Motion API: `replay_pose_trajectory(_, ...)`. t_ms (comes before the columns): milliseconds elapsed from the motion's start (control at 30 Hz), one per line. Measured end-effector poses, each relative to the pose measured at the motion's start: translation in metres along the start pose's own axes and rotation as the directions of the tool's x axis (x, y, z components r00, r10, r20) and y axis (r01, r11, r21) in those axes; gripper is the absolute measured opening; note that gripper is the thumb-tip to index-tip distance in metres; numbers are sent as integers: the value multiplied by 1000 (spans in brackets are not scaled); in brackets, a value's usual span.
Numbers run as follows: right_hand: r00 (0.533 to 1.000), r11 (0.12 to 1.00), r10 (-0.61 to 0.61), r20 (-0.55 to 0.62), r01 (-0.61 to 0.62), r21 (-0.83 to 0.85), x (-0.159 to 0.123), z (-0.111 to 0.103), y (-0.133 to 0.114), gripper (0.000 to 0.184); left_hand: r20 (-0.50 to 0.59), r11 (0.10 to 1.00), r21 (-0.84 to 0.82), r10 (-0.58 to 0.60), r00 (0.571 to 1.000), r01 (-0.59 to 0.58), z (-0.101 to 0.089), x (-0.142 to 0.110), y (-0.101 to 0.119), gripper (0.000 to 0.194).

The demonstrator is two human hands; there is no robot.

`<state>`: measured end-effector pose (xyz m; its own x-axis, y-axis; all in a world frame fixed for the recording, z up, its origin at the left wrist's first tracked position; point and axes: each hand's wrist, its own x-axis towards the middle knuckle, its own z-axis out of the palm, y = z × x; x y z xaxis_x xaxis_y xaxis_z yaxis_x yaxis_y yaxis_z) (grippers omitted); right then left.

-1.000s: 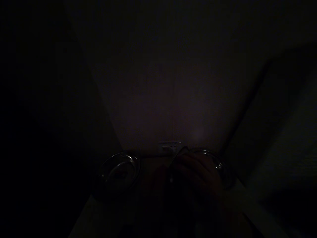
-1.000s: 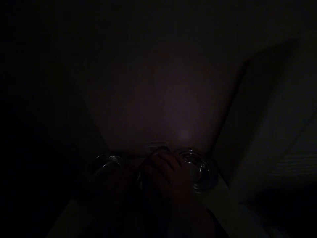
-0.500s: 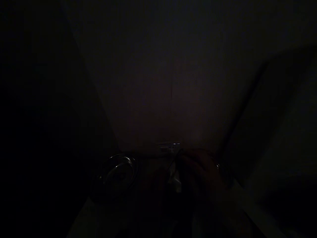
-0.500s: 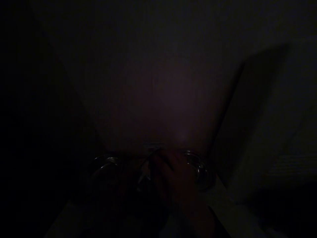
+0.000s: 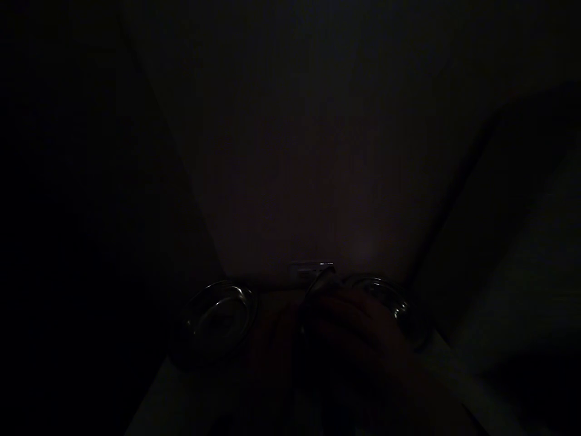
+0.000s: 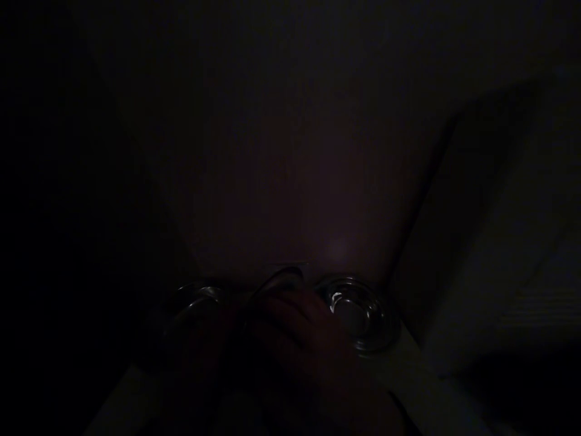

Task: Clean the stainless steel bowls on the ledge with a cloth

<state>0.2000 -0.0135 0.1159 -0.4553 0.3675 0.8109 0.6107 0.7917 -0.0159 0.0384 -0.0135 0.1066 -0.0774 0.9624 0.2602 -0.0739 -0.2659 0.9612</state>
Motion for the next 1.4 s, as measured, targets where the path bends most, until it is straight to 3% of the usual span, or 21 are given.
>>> replay_pose_trajectory(200,999,998,25,-27,-27,-51,-2,3,7,30,-22,999,31,26,999,-26,-5,-2,-7,12)
replay_pose_trajectory(333,993,991,114,-41,-116,-66,-2,-1,11,29,16,999,45,1,1000,-2,-1,-6,-10,21)
replay_pose_trajectory(433,997,997,64,-39,-65,-44,-1,2,5,28,42,998,52,-20,999,18,1,-7,-9,29)
replay_pose_trajectory(567,999,999,11,-32,-12,-33,-2,6,3,25,39,999,51,-19,999,17,0,-6,-9,27)
replay_pose_trajectory(733,984,985,164,-74,-168,-46,-2,3,13,28,21,999,33,-10,1000,9,-2,-5,-13,22)
replay_pose_trajectory(900,997,997,32,-67,-36,-61,0,4,4,25,9,1000,27,-16,1000,15,-5,-4,-13,10)
replay_pose_trajectory(967,996,997,48,-73,-52,-57,0,5,5,23,21,999,24,-21,1000,21,-5,-4,-13,9)
replay_pose_trajectory(1133,971,971,229,-63,-233,-59,-2,4,14,25,74,998,29,-51,996,49,-3,-5,-11,23)
replay_pose_trajectory(1300,992,993,114,-53,-115,-16,0,3,7,25,83,997,35,-71,994,69,-2,-6,-3,28)
replay_pose_trajectory(1400,987,987,156,-46,-157,-21,0,3,10,24,85,997,26,-69,994,67,-3,-6,-4,26)
